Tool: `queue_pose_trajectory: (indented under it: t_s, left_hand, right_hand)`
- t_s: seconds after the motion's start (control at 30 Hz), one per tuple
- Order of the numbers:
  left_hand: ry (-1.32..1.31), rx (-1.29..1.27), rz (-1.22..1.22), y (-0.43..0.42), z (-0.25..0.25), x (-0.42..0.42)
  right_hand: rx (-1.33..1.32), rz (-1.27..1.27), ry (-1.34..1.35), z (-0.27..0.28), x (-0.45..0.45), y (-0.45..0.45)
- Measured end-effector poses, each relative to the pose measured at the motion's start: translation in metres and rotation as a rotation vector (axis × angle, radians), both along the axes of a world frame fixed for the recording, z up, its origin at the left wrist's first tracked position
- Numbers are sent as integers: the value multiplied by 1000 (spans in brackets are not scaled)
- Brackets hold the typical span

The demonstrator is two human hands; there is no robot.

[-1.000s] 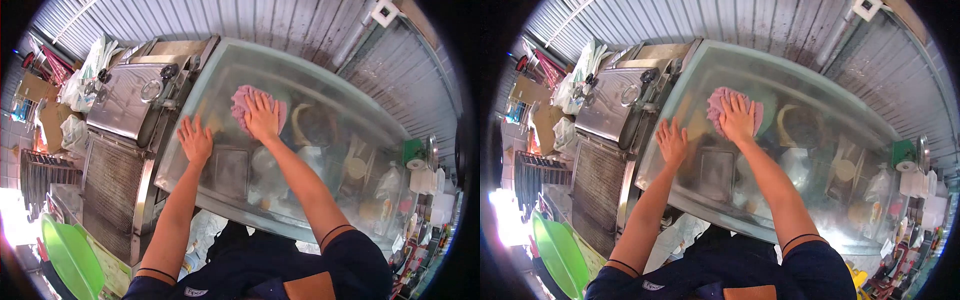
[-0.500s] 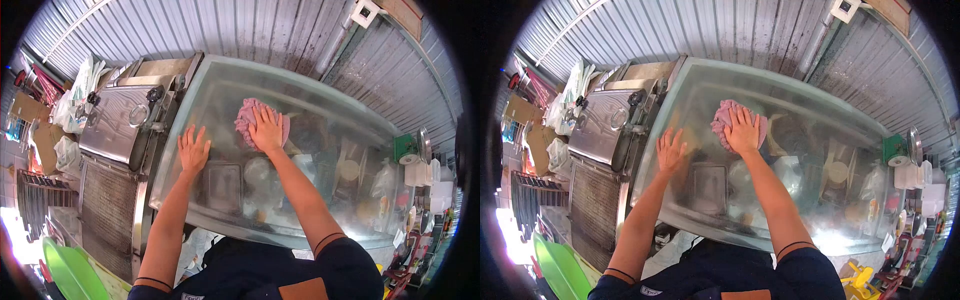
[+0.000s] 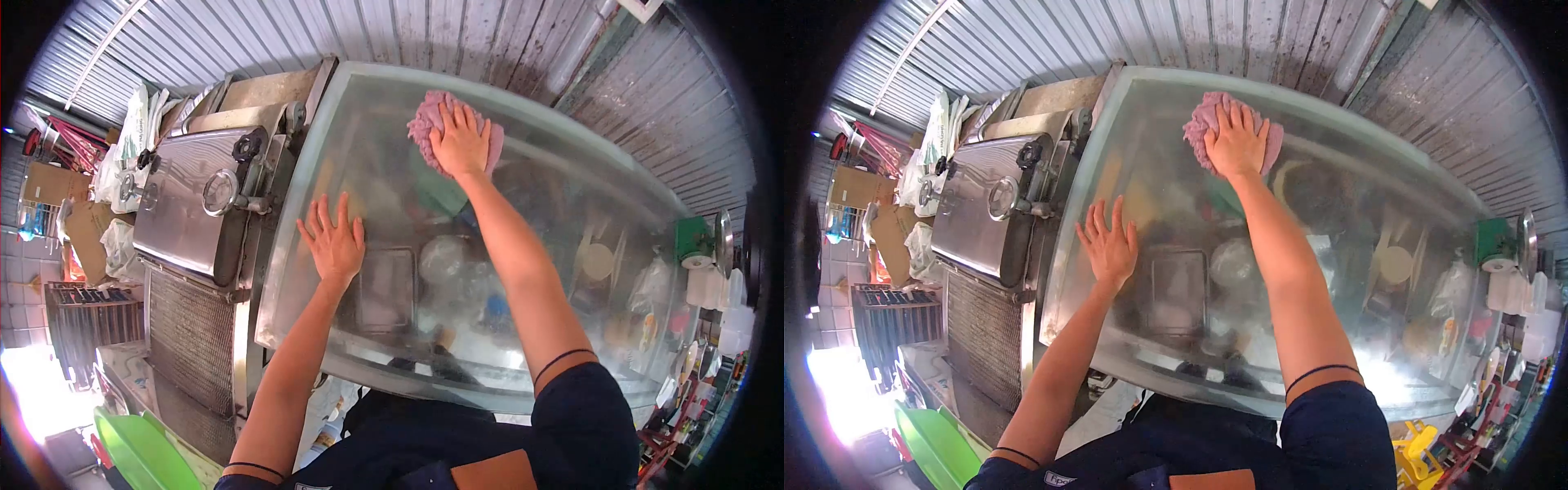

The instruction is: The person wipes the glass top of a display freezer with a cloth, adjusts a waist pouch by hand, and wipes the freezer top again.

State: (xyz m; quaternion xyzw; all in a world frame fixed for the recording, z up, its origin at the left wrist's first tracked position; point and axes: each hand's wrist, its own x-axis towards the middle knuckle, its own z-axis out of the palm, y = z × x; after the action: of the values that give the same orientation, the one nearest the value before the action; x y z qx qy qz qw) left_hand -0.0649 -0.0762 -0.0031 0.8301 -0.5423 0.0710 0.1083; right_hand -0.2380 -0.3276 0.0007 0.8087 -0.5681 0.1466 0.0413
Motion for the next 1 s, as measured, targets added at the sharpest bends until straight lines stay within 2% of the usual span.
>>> queue_pose_trajectory:
  t_s: [0.1, 0.37, 0.83, 1.0]
  left_hand:
    - [-12, -12, -4, -1, 2, 0]
    - [30, -1, 11, -2, 7, -1]
    - [27, -89, -2, -3, 1, 2]
    - [5, -59, 17, -4, -2, 4]
  right_hand:
    - [-80, -14, -48, -6, 6, -21]
    - [-46, -69, -30, -7, 16, -28]
    - [-74, 89, -42, -2, -24, 149]
    - [-27, 271, -86, 9, -65, 208]
